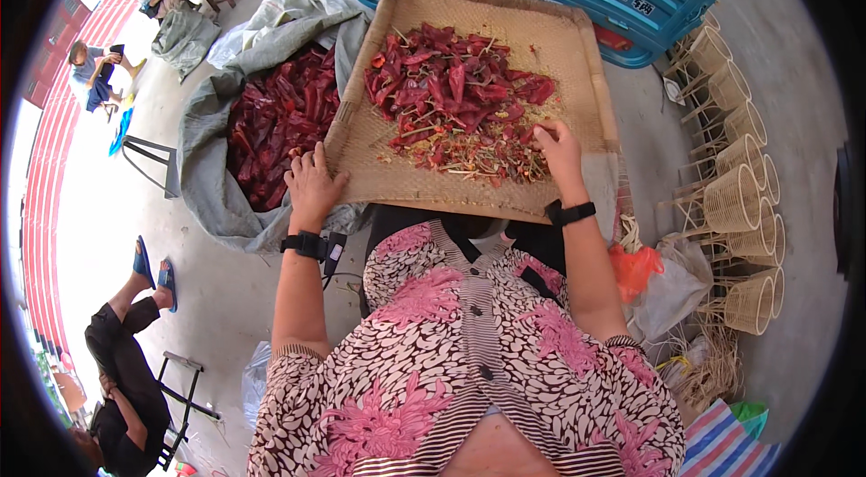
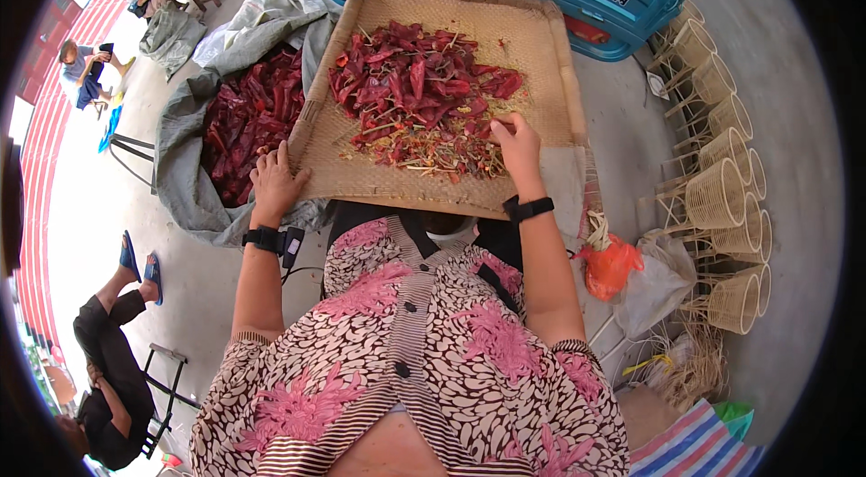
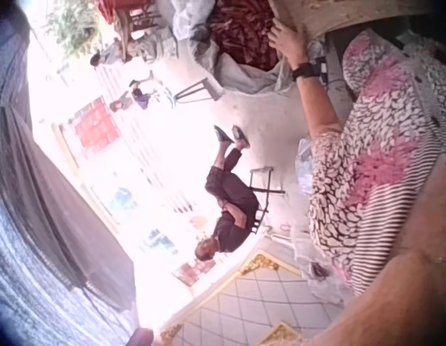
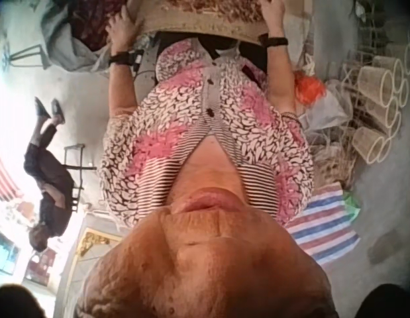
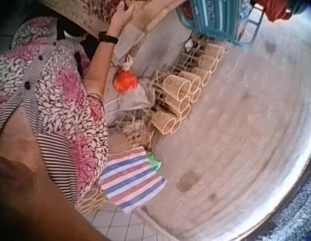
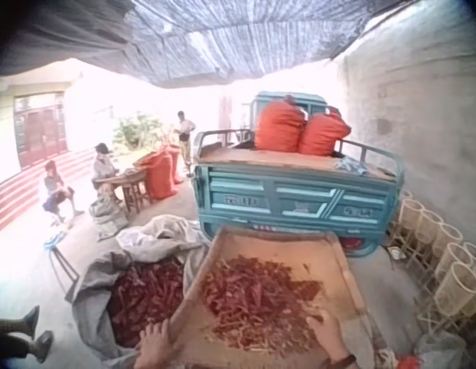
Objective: The person reaches into a bag to pull out dried peppers and places them onto a tray. They pick up a pepper, cut it with shears, drop the stem into a bucket, and eventually pour the tray contents back into the bag.
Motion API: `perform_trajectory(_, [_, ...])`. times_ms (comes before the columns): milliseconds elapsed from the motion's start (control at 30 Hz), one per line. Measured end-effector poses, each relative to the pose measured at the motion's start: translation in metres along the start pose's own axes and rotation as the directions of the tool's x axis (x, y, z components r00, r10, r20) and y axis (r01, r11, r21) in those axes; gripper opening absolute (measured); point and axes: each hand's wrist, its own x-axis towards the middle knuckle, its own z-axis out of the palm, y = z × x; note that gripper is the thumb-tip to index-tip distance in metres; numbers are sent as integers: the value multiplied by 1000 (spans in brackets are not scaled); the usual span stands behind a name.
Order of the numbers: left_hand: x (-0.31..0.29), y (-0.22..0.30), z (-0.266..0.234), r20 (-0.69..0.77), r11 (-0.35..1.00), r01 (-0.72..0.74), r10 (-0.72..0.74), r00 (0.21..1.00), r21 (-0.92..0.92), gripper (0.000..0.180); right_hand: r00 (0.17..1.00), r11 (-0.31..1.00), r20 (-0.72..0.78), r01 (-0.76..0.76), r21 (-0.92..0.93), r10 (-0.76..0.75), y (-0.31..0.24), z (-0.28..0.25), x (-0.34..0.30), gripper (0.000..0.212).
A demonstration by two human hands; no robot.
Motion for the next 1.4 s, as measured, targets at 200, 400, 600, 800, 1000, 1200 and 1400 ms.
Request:
perform_trajectory(200, [-2, 5, -7, -91, 992, -87, 95, 991, 96, 75, 868, 472, 370, -492, 731, 332, -45, 7, -45, 17])
perform_trajectory(400, [-20, 114, -38, -203, 649, -482, 458, 865, -589, 64, 820, 407, 513, -571, 713, 253, -51, 36, -73, 23])
perform_trajectory(600, [-32, 179, -34, -195, 404, -394, 450, 871, -826, 48, 838, 547, 517, -518, 658, 171, -62, 67, -93, 18])
perform_trajectory(800, [-37, 172, -33, -75, 282, -169, 315, 946, -944, 29, 827, 759, 559, -401, 512, 60, -78, 52, -96, 17])
perform_trajectory(1000, [-38, 165, -28, -66, 194, -140, 344, 937, -971, 20, 940, 954, 197, 296, -57, -279, -70, 32, -77, 25])
perform_trajectory(1200, [-51, 165, -45, 94, -117, 149, 381, 920, -982, 22, 994, 591, -105, -89, -802, 7, -4, -12, -48, 46])
perform_trajectory(1400, [-46, 169, -44, 118, -201, 204, 375, 920, -958, 26, 956, 596, -13, -194, -780, 293, 17, -30, -20, 53])
